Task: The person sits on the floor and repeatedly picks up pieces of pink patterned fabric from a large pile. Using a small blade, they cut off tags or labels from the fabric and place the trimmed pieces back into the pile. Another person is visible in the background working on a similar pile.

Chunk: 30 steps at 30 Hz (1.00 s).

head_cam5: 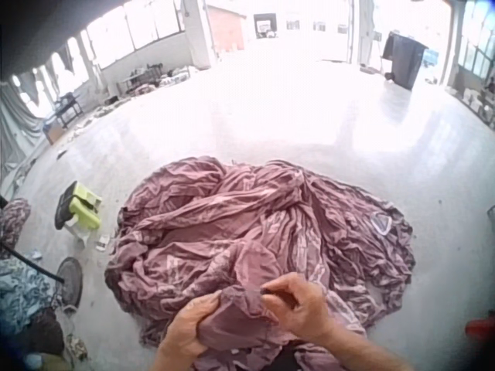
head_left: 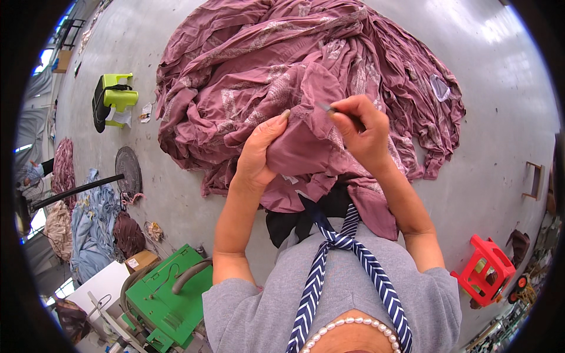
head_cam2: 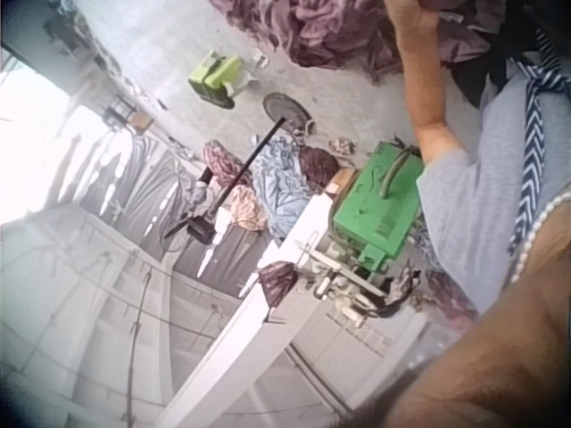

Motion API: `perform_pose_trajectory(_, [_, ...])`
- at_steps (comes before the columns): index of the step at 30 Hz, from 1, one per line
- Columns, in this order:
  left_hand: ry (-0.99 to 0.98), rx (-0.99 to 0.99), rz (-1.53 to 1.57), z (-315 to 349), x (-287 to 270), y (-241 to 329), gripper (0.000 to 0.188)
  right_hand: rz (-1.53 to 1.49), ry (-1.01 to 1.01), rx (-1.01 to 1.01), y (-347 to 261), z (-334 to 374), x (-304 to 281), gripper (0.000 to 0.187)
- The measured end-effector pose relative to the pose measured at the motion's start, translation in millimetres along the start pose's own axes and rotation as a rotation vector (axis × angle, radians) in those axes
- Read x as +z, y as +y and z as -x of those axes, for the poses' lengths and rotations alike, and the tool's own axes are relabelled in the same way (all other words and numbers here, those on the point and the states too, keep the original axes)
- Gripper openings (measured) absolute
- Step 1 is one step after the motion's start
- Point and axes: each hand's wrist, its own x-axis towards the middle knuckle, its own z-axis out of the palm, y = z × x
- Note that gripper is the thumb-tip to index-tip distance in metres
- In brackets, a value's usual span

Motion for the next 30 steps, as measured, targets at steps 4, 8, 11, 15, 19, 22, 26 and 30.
perform_pose_trajectory(4, [0.041, 0.006, -0.053, 1, 7, 6, 0.028, -0.317, -0.172, 0.045, -8, -24, -11, 0.029])
perform_pose_trajectory(8, [0.004, -0.085, -0.16, 2, 7, 14, 0.024, -0.403, -0.703, 0.062, -18, -65, -13, 0.037])
perform_pose_trajectory(11, [0.015, -0.029, -0.539, 15, 23, 24, 0.024, -0.078, -0.927, 0.045, -11, -80, -21, 0.03])
perform_pose_trajectory(15, [0.128, 0.501, -1.435, 25, 29, 20, 0.02, 0.223, -0.678, -0.183, -7, -58, -23, 0.021])
perform_pose_trajectory(19, [0.068, 1.263, -1.538, 11, 14, 10, 0.021, 0.301, -0.234, -0.545, 2, -30, -14, 0.027])
perform_pose_trajectory(22, [0.111, 1.353, -1.436, 5, 13, 4, 0.022, 0.39, -0.057, -0.664, 16, -19, -12, 0.026])
perform_pose_trajectory(26, [0.163, 1.193, -1.246, 2, 7, -4, 0.023, 0.406, -0.028, -0.656, 21, -15, -9, 0.026])
perform_pose_trajectory(30, [0.155, 0.982, -0.917, 2, 10, -11, 0.024, 0.399, -0.072, -0.6, 23, -14, -8, 0.026])
